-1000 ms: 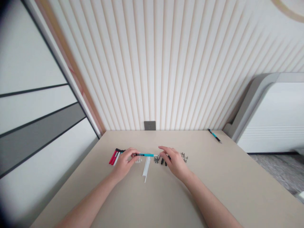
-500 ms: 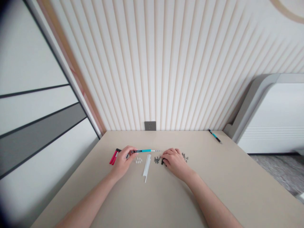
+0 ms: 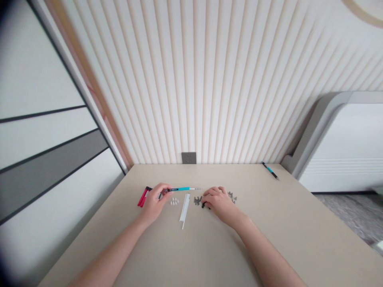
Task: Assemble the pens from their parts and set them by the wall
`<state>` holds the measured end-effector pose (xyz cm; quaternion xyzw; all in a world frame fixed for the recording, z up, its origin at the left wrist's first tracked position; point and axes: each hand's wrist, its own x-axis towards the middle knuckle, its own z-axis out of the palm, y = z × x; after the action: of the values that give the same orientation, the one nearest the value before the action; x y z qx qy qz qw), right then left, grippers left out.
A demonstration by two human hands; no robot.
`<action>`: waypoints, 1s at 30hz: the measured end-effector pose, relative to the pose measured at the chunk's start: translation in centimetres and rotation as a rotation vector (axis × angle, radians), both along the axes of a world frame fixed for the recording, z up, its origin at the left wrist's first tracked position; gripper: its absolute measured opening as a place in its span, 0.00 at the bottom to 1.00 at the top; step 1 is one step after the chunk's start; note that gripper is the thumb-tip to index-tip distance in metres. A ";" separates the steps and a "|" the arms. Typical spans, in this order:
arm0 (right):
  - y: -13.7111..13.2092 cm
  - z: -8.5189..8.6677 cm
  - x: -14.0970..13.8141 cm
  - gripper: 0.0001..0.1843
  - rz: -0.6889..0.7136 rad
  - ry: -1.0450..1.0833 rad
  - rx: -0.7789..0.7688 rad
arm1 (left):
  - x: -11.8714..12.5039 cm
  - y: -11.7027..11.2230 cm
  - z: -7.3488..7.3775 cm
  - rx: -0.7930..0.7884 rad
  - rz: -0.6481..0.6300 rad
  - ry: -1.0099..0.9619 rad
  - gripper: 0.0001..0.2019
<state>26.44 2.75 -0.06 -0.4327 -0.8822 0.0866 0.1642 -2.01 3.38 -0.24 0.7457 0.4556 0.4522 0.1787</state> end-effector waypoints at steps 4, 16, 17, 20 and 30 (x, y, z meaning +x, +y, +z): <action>0.0 0.4 0.0 0.09 0.059 0.093 -0.004 | -0.1 0.0 0.2 -0.015 0.013 0.009 0.03; -0.3 1.9 0.8 0.13 -0.128 0.592 -0.070 | 0.0 -0.1 0.4 -0.024 0.055 -0.008 0.04; -0.3 1.9 0.8 0.13 -0.130 0.601 -0.071 | 0.0 -0.1 0.4 -0.016 0.051 -0.010 0.04; -0.3 2.0 0.8 0.14 -0.121 0.605 -0.063 | 0.1 -0.2 0.5 -0.007 0.036 -0.006 0.04; -0.4 1.3 0.4 0.13 -0.075 0.536 -0.061 | 0.0 -0.1 0.1 0.010 -0.026 0.005 0.03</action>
<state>26.81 2.38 1.20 -0.4315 -0.7876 0.2185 0.3818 -1.96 3.28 -0.12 0.7536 0.4441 0.4502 0.1795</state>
